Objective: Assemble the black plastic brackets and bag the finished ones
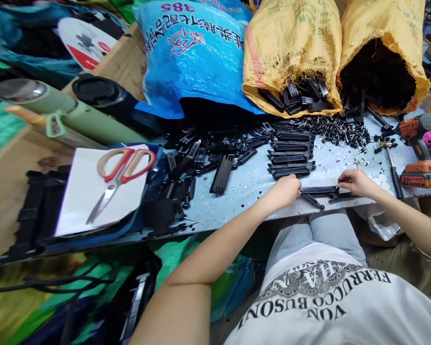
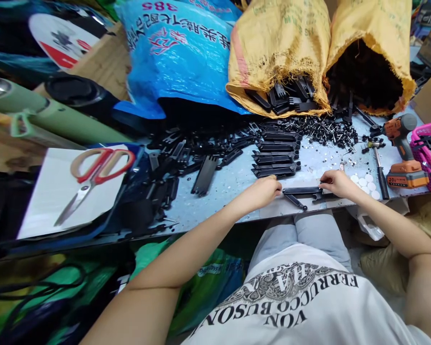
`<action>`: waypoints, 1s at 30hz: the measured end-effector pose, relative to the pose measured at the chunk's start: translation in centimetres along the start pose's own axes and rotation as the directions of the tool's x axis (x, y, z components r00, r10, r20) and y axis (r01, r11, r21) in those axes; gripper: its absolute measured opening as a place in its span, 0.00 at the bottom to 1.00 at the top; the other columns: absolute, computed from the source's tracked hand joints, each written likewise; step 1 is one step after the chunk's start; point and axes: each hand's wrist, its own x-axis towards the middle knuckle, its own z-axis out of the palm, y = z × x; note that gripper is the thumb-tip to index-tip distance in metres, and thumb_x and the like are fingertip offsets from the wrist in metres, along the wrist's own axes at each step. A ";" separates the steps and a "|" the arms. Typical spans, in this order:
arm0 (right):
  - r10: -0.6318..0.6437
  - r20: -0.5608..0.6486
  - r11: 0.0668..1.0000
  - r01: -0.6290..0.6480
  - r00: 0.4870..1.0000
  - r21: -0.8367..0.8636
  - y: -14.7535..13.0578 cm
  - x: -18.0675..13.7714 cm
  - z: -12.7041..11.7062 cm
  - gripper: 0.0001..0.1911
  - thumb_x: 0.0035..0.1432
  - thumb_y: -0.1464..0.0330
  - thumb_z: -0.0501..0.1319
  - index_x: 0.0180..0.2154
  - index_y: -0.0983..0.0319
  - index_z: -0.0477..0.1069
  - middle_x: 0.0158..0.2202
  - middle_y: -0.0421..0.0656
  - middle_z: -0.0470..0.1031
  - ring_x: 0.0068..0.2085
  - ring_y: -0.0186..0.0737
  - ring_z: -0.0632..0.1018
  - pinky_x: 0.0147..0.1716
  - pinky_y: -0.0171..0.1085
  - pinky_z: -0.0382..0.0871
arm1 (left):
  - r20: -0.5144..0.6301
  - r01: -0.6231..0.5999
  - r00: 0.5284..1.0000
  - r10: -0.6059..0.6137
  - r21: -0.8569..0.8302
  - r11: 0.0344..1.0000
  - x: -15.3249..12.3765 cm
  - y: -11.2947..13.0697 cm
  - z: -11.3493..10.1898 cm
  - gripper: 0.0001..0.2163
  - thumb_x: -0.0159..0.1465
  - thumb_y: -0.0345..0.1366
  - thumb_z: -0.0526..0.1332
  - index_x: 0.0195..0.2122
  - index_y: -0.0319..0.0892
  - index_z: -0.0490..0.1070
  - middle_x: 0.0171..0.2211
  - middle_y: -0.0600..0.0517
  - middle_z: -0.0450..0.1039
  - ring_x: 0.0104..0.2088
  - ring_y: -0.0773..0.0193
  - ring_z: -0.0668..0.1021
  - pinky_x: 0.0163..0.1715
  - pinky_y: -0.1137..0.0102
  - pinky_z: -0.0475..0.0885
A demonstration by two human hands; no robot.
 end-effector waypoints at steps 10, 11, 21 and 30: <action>-0.039 0.052 0.956 0.052 0.998 -0.289 -1.5 0.0 0.0 0.04 0.53 0.70 0.63 0.33 0.62 0.74 0.32 0.44 0.77 0.32 0.40 0.77 0.33 0.35 0.69 | -0.180 0.008 0.984 -0.011 -0.015 1.000 1.4 1.5 0.9 0.05 0.60 0.32 0.59 0.29 0.37 0.72 0.32 0.46 0.72 0.35 0.58 0.76 0.35 0.69 0.68; -0.043 0.060 0.949 0.059 0.997 -0.309 -1.5 -0.1 0.0 0.05 0.53 0.70 0.63 0.35 0.61 0.74 0.32 0.44 0.78 0.33 0.40 0.77 0.33 0.35 0.68 | -0.248 0.021 0.968 -0.027 -0.027 0.999 1.1 1.3 2.1 0.06 0.62 0.33 0.58 0.30 0.37 0.72 0.32 0.45 0.72 0.35 0.59 0.76 0.35 0.68 0.68; -0.430 0.014 0.812 0.393 0.903 -0.431 2.1 -2.8 1.3 0.16 0.63 0.61 0.53 0.50 0.60 0.68 0.47 0.49 0.74 0.46 0.41 0.76 0.44 0.38 0.70 | -0.675 -0.109 0.720 0.157 0.114 0.988 0.0 1.2 8.8 0.13 0.66 0.37 0.53 0.48 0.40 0.68 0.44 0.42 0.73 0.48 0.54 0.72 0.45 0.58 0.63; -0.429 0.034 0.823 0.406 0.903 -0.397 7.1 -2.8 3.5 0.27 0.60 0.57 0.56 0.57 0.62 0.59 0.37 0.48 0.72 0.38 0.44 0.73 0.37 0.43 0.70 | -0.377 -0.143 0.921 0.097 -0.097 0.985 4.1 7.0 8.2 0.23 0.60 0.47 0.59 0.52 0.36 0.63 0.43 0.42 0.70 0.46 0.51 0.70 0.42 0.60 0.62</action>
